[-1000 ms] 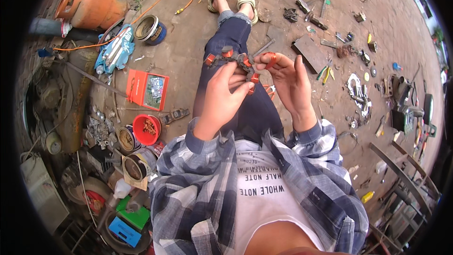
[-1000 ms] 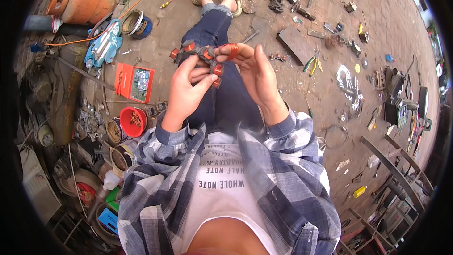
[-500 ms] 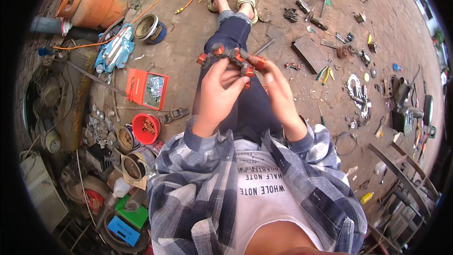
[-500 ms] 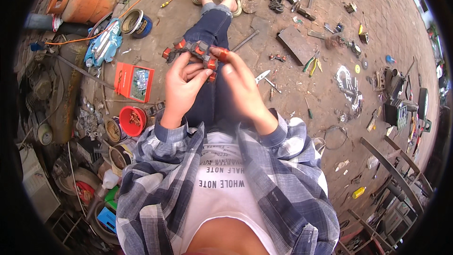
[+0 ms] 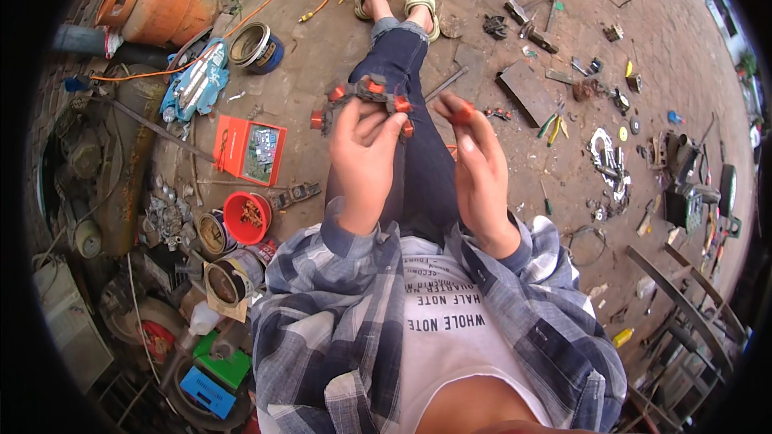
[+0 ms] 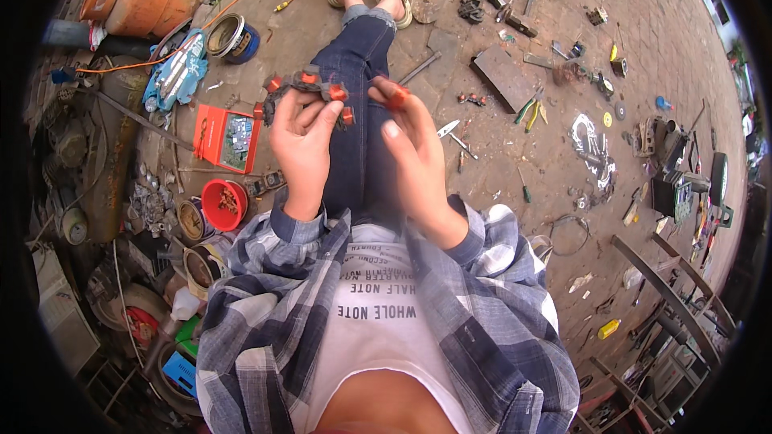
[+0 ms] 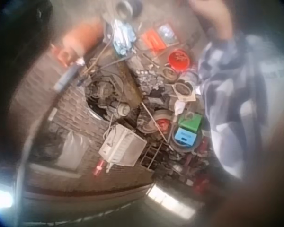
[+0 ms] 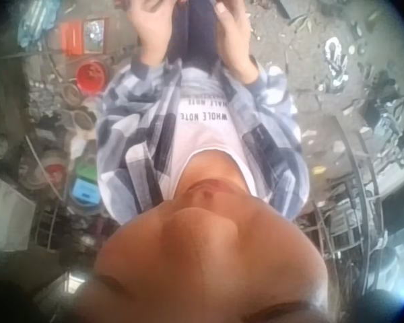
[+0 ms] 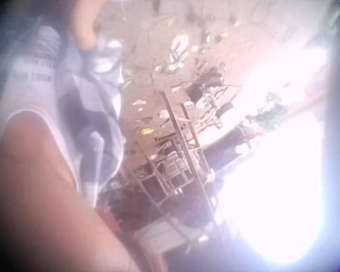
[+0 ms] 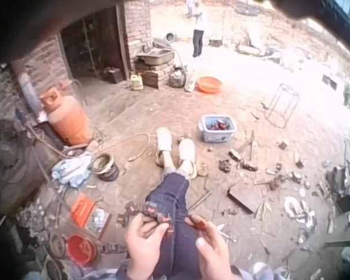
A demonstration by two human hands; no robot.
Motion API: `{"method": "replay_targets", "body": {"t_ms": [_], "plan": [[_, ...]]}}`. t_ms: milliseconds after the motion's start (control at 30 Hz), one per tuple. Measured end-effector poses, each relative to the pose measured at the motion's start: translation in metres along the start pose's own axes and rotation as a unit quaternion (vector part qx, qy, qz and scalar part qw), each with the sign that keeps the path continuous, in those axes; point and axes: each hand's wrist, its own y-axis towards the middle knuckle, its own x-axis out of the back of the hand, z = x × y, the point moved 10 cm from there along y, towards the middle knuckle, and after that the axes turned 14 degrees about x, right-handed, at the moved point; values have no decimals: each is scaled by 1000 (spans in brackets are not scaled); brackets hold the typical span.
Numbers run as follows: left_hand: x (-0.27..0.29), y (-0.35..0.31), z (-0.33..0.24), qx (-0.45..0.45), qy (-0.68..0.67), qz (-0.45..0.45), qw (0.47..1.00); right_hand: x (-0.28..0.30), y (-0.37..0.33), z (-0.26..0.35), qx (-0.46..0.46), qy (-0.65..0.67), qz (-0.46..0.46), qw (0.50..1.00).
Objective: The person sits on the ground and assembles small red and black mechanical components by hand, repeatedly attaching and detaching pieces to form a chain-like structure. The person handles the parts directly without visible tools.
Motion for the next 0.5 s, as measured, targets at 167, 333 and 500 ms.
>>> {"method": "replay_targets", "body": {"t_ms": [167,333,500], "plan": [[5,10,6,27,-54,-6,998,-15,-7,14,58,113,98,987],[-9,11,19,69,-53,59,994,-21,0,26,90,94,116,985],[-24,2,25,94,7,152,984,1,43,30,129,-75,92,985]]}}
